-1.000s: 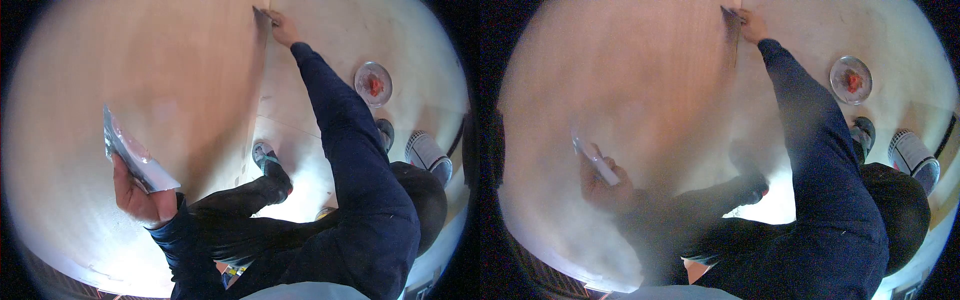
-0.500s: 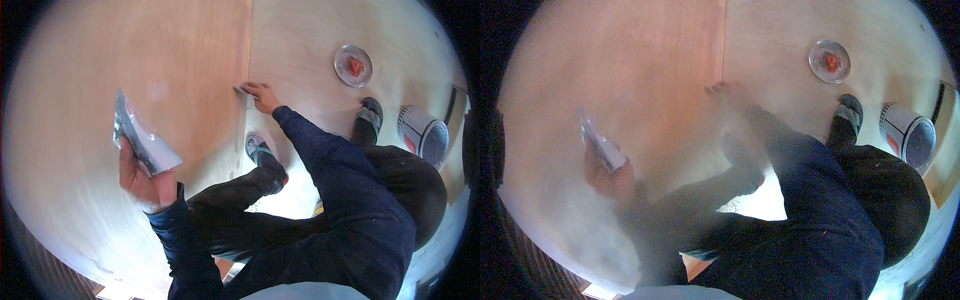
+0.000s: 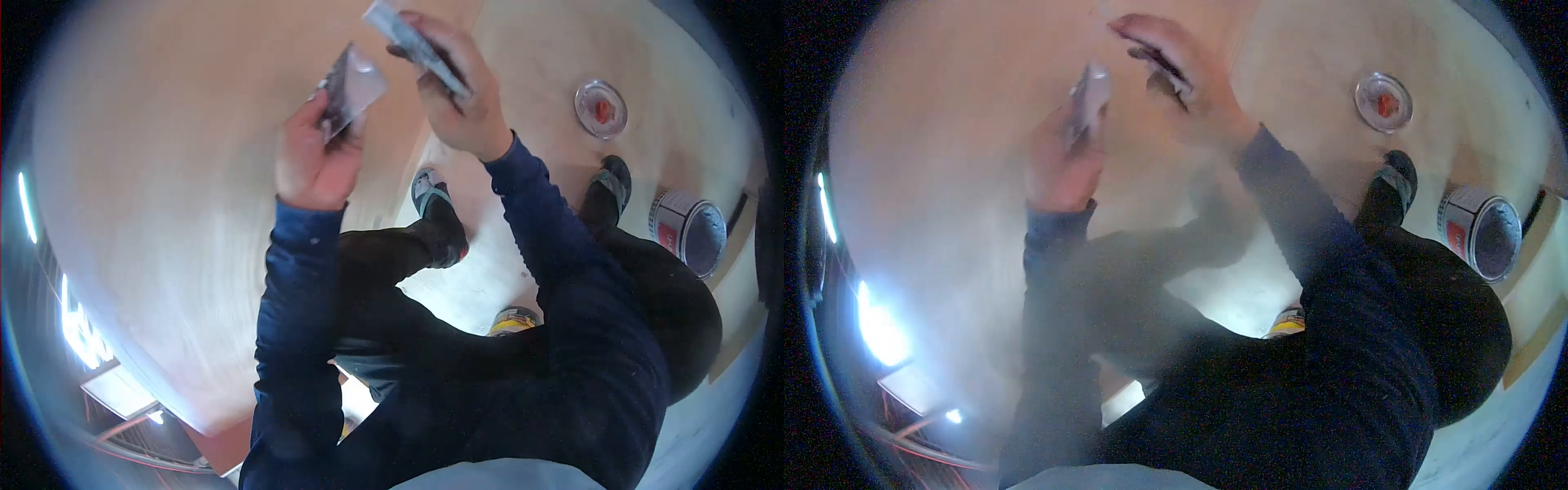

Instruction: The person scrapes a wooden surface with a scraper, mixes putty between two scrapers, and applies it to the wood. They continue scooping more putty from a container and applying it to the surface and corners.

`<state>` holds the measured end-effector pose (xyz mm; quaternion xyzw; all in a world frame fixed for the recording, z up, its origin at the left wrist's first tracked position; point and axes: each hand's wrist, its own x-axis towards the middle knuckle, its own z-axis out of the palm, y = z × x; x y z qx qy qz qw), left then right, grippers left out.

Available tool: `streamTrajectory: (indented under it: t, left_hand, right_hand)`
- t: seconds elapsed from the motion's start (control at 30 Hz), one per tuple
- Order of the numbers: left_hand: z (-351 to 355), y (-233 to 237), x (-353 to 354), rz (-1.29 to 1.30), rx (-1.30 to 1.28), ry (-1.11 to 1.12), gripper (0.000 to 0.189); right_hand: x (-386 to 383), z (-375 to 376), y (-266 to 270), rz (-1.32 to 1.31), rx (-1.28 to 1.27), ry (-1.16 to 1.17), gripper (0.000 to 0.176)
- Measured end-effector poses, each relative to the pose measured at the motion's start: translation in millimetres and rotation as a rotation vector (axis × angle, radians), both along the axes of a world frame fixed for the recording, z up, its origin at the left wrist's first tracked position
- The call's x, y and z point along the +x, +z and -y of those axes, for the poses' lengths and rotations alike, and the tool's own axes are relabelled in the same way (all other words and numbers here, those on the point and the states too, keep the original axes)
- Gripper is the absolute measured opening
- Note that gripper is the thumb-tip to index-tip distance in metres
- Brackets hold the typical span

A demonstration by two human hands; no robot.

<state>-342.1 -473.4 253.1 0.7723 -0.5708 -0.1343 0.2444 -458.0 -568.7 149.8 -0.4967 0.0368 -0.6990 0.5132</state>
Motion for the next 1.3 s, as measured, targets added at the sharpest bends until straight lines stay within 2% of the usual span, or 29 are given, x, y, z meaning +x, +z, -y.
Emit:
streamTrajectory:
  t: [0.07, 0.1, 0.13, 0.23, 0.27, 0.3, 0.33, 0.4, 0.47, 0.5, 0.53, 0.57, 0.6, 0.63, 0.7, 0.73, 0.77, 0.83, 0.9, 0.93, 0.97, 1.0, 1.07, 1.13, 1.17, 1.2, 1.23, 1.27, 1.3]
  left_hand:
    - [-0.7, -1.4, -0.7, 0.019, -0.03, -0.007, 0.027]
    - [-1.7, -4.0, 3.9, -0.775, -0.203, 0.168, 0.026]
    - [-4.1, 0.7, 1.9, -1.573, -0.365, 0.316, 0.025]
    - [-17.9, 17.2, -10.1, -1.345, -0.539, 0.333, 0.021]
    - [-24.4, 21.7, -14.8, -1.211, -0.596, 0.343, 0.019]
    - [-35.3, 28.7, -16.4, -1.215, -0.625, 0.339, 0.017]
    - [-45.1, 38.3, -22.8, -1.201, -0.641, 0.324, 0.017]
    - [-68.3, 53.0, -29.7, -1.111, -0.789, 0.247, 0.015]
    - [-86.0, 59.9, -25.1, -0.992, -0.869, 0.234, 0.014]
    - [-93.7, 59.9, -17.4, -0.534, -0.83, 0.219, 0.014]
    - [-101.6, 62.7, -13.6, -0.086, -0.753, 0.195, 0.014]
    - [-106.0, 65.0, -13.4, -0.076, -0.747, 0.193, 0.014]
    - [-105.9, 67.3, -17.1, -0.205, -0.714, 0.197, 0.014]
    - [-101.8, 66.7, -16.4, -0.344, -0.675, 0.198, 0.015]
    - [-91.2, 56.0, -5.3, -0.283, -0.699, 0.128, 0.016]
    - [-88.3, 49.1, 0.1, -0.213, -0.725, 0.083, 0.018]
    - [-87.2, 45.4, 7.9, -0.222, -0.698, 0.084, 0.018]
    - [-82.7, 42.5, 35.4, 0.14, -0.74, 0.137, 0.02]
    - [-90.5, 28.8, 97.0, -0.028, -0.815, 0.182, 0.021]
    - [-87.2, 42.2, 80.3, -0.493, -0.883, 0.174, 0.023]
    - [-86.6, 51.4, 64.4, -0.485, -0.908, 0.206, 0.024]
    - [-89.9, 46.7, 83.3, -0.369, -0.922, 0.257, 0.026]
    - [-96.8, 46.6, 92.5, -0.378, -0.827, 0.228, 0.03]
    - [-106.6, 42.9, 78.7, -0.566, -0.82, 0.259, 0.033]
    - [-118.2, 38.2, 85.1, -0.571, -0.797, 0.266, 0.033]
    - [-133.0, 31.6, 96.8, 0.077, -0.624, 0.245, 0.035]
    - [-137.4, 27.0, 98.4, 0.709, -0.41, 0.196, 0.037]
    - [-139.3, 23.5, 99.5, 0.702, -0.394, 0.193, 0.037]
    - [-134.7, 25.3, 90.1, 0.236, -0.541, 0.314, 0.037]
  right_hand:
    - [-2.6, -12.8, 7.9, -0.094, -0.083, 0.036, 0.04]
    - [-3.1, -19.7, 9.7, -0.194, -0.145, 0.062, 0.043]
    - [-4.5, -27.4, 14.7, -0.182, -0.177, 0.061, 0.043]
    - [-7.4, -34.9, 19.8, -0.052, -0.117, 0.201, 0.047]
    - [-10.0, -28.5, 11.6, -0.142, -0.14, 0.196, 0.048]
    - [-14.0, -25.6, 6.5, -0.236, -0.16, 0.19, 0.049]
    - [-20.8, -25.0, 4.3, -0.219, -0.178, 0.188, 0.049]
    - [-27.2, -30.5, 6.1, -0.467, -0.228, 0.072, 0.051]
    - [-39.1, -46.2, 42.2, -0.332, -0.226, 0.124, 0.052]
    - [-43.9, -55.1, 61.2, -0.211, -0.186, 0.169, 0.053]
    - [-44.9, -60.5, 76.4, -0.201, -0.185, 0.182, 0.053]
    - [-46.3, -60.5, 90.0, -0.243, -0.32, 0.108, 0.051]
    - [-44.8, -60.3, 96.7, -0.293, -0.452, 0.023, 0.05]
    - [-38.0, -60.9, 97.3, -0.301, -0.442, 0.009, 0.05]
    - [-20.0, -62.1, 92.3, -0.41, -0.579, -0.11, 0.043]
    - [-9.8, -67.4, 85.0, -0.42, -0.56, -0.113, 0.043]
    - [1.2, -77.0, 73.8, -0.426, -0.599, -0.186, 0.04]
    - [22.4, -86.9, 49.1, -0.462, -0.594, -0.258, 0.037]
    - [34.8, -93.7, 15.5, -0.418, -0.521, 0.265, 0.031]
    - [36.9, -95.0, -7.4, -0.442, -0.472, 0.259, 0.031]
    - [40.6, -96.7, -33.1, -0.42, -0.085, 0.572, 0.03]
    - [47.2, -99.8, -61.6, -0.366, 0.315, 0.87, 0.029]
    - [66.6, -100.1, -160.9, -0.441, 0.672, 0.828, 0.028]
    - [50.9, -103.8, -230.5, -0.732, 0.513, 0.563, 0.032]
    - [51.5, -104.3, -266.8, -0.733, 0.537, 0.568, 0.032]
    - [53.3, -103.4, -303.0, -0.957, 0.34, 0.355, 0.032]
    - [49.2, -104.4, -307.6, -1.166, 0.129, 0.137, 0.033]
    - [50.1, -103.5, -311.0, -1.174, 0.143, 0.146, 0.033]
    - [49.8, -92.4, -282.0, -0.637, 0.838, 0.339, 0.031]
